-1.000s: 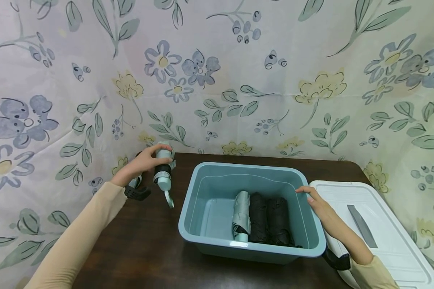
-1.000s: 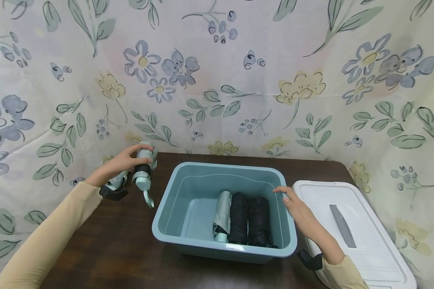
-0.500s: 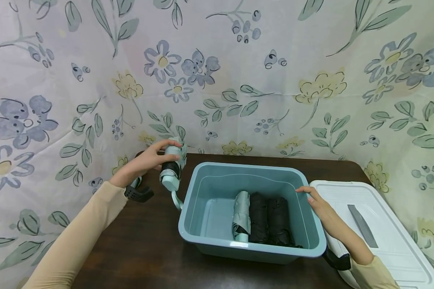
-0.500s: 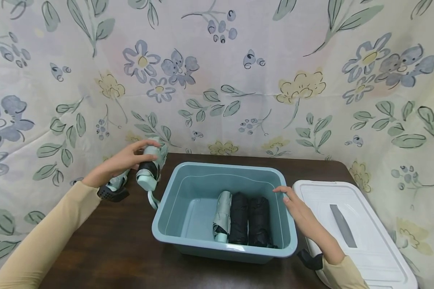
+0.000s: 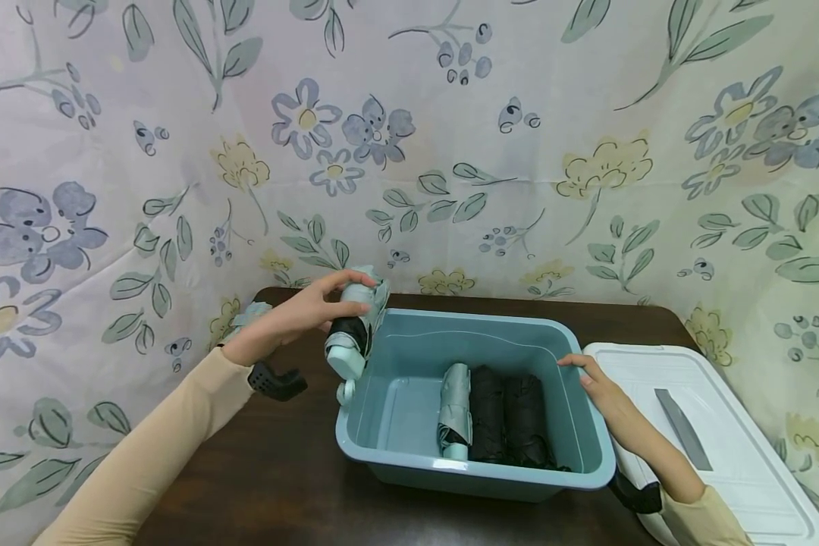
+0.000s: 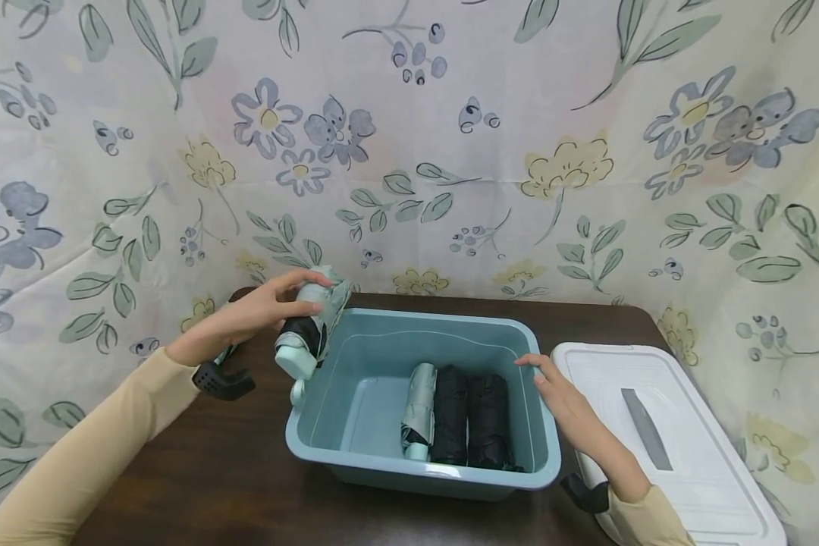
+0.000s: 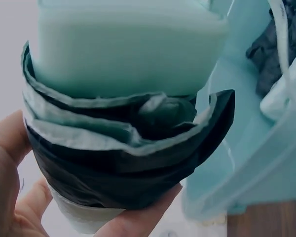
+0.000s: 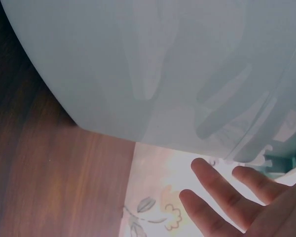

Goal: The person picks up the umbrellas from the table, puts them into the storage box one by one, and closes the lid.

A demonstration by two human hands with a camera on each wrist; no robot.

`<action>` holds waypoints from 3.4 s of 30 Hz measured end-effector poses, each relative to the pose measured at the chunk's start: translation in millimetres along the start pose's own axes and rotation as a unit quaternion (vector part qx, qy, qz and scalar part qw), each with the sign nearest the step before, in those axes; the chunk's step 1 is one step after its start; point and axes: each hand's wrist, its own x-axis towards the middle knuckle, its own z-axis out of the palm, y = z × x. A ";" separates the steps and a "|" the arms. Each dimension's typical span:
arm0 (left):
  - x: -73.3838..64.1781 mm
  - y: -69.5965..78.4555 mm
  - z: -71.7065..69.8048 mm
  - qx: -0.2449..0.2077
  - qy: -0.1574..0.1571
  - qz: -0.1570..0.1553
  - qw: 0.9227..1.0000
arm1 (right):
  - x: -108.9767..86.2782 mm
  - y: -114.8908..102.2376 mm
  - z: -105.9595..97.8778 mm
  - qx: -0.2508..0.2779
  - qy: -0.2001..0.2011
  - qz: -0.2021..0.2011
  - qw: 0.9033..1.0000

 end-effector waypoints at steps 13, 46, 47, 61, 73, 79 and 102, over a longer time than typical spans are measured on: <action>13.4 6.3 39.9 -0.005 -0.051 0.001 0.999 | 0.7 2.6 -0.7 0.007 0.003 0.004 1.000; 47.6 -10.5 102.3 0.055 -0.140 -0.038 0.988 | 0.1 -2.3 -0.8 0.003 -0.003 0.010 1.000; 48.5 -10.1 102.8 0.059 -0.139 -0.039 0.988 | 0.2 -2.3 -0.9 0.003 -0.004 0.010 1.000; 59.9 -16.1 119.6 0.104 -0.139 -0.071 0.982 | 0.4 -1.3 -1.6 0.007 -0.006 0.000 1.000; 62.1 -31.2 139.3 0.149 -0.132 -0.098 0.975 | 1.6 -0.5 -0.3 0.007 -0.013 0.009 1.000; 63.3 -33.8 144.0 0.159 -0.126 -0.105 0.974 | 1.5 -1.2 -1.9 0.007 -0.013 0.005 1.000; 85.0 -27.9 161.5 0.228 -0.147 -0.206 0.940 | 4.6 1.2 -4.5 0.006 -0.002 0.012 1.000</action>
